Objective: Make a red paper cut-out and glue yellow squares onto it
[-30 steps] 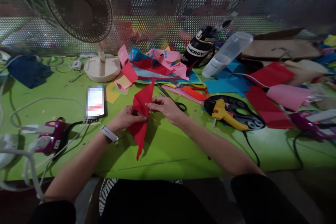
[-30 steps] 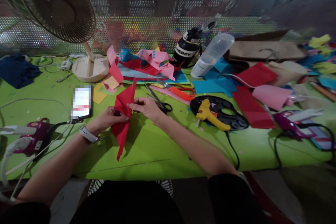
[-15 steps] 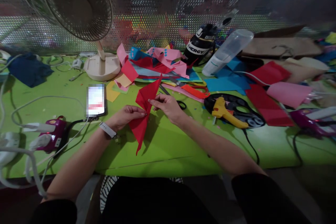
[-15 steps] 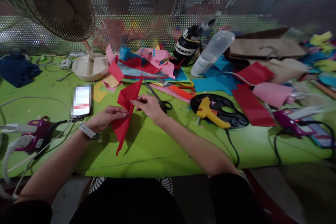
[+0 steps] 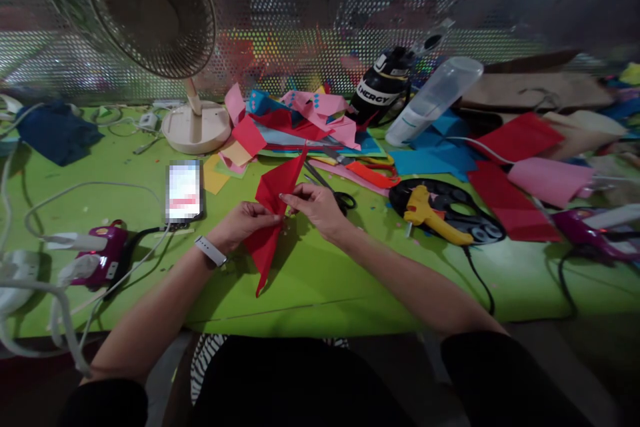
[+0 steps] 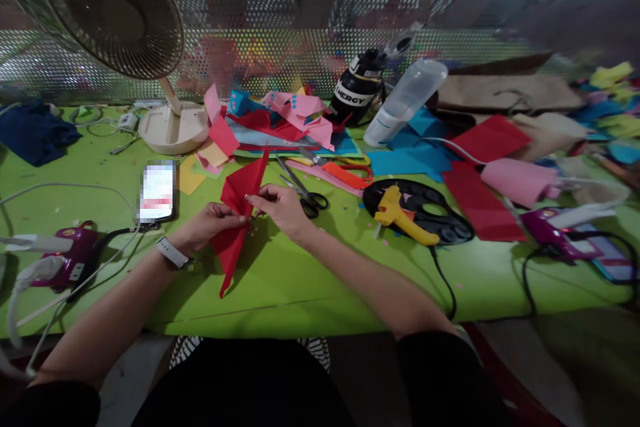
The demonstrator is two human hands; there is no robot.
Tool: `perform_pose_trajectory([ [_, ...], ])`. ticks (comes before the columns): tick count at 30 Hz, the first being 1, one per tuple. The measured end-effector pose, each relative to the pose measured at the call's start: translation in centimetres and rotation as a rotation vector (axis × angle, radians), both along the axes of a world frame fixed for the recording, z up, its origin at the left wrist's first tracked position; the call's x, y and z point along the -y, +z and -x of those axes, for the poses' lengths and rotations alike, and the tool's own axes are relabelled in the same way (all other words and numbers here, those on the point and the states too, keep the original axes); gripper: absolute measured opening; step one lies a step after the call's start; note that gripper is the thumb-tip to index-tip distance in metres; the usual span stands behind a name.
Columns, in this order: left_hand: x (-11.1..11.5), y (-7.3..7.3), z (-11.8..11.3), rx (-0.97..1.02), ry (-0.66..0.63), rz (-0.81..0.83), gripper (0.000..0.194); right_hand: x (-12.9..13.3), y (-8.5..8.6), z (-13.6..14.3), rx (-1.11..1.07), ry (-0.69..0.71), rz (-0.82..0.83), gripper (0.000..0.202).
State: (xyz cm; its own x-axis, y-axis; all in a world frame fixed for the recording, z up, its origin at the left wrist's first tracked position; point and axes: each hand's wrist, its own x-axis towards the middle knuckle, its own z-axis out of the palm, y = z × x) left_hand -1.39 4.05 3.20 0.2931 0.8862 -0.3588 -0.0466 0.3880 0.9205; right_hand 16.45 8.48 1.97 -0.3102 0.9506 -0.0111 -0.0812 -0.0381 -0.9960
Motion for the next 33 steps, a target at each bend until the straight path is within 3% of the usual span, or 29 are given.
perform_pose_trajectory([
  [5, 0.0, 0.8, 0.3, -0.025, -0.07, -0.014, 0.017, 0.0, 0.2, -0.1, -0.002, 0.003, 0.036, 0.035],
  [12, -0.4, 0.8, 1.2, -0.012, -0.218, 0.022, 0.02, -1.0, 1.2, -0.7, -0.058, -0.11, 0.166, 0.032],
  [33, 0.0, 0.6, 0.9, -0.006, -0.264, 0.019, 0.019, -3.6, 0.4, -2.4, -0.198, -0.338, 0.051, 0.021],
])
